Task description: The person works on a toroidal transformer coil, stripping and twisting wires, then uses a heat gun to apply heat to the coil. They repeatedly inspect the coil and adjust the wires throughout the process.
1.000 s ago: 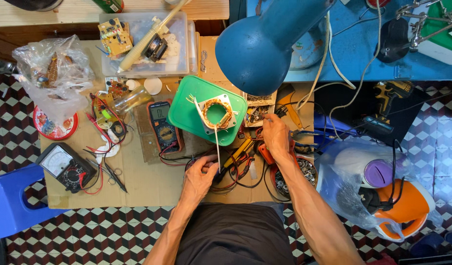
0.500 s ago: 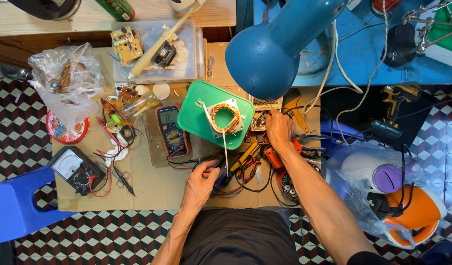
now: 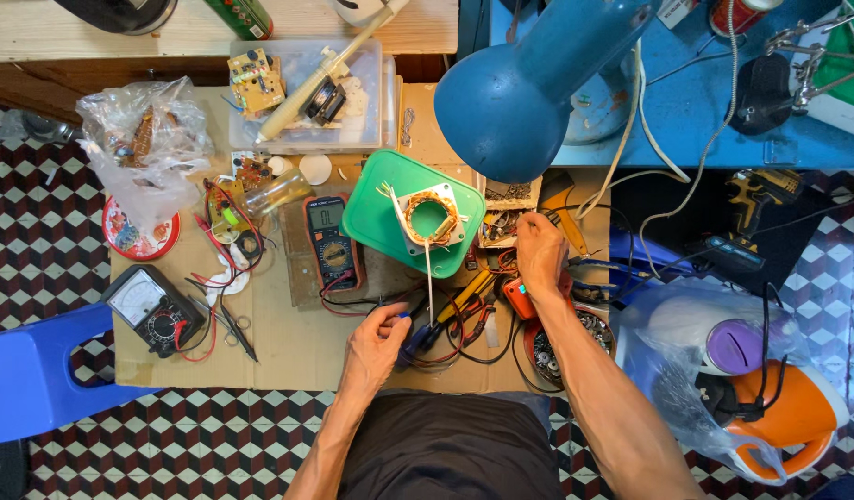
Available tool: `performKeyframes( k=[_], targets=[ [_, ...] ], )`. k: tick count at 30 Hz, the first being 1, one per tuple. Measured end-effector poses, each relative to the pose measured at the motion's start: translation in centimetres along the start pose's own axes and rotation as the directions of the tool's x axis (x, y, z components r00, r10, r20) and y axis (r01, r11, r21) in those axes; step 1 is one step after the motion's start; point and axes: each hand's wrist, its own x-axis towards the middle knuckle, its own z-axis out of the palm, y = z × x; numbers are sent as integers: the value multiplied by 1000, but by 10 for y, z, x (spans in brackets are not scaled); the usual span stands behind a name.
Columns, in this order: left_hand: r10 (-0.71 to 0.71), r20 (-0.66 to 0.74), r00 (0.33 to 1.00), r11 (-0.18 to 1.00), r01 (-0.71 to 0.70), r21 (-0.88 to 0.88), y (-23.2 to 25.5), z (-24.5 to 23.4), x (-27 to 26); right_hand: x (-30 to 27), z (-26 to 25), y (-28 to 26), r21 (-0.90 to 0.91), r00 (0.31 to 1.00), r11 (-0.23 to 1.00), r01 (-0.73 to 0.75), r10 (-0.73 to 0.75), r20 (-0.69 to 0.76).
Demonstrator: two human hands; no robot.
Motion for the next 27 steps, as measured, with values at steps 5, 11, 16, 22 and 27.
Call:
performKeyframes(
  k=[5,11,16,22,27],
  targets=[
    [-20,-33,999,999,19,-29,-1,-8,0,14,-8,23,334,963,906,-259,216,163],
    [21,-106,994,993,-34,-116,7,-34,-6,10,-32,29,710,861,511,-484,132,492],
    [81,-188,979,986,-106,-128,47,-52,-13,-10,-48,0,730,840,437,-526,133,526],
    [290,-164,943,955,-296,-11,119,-41,-49,-54,-85,-56,642,876,640,-422,105,471],
    [521,15,853,849,-517,-108,151,-16,-71,-113,-122,-112,379,712,850,-366,-7,702]
  ],
)
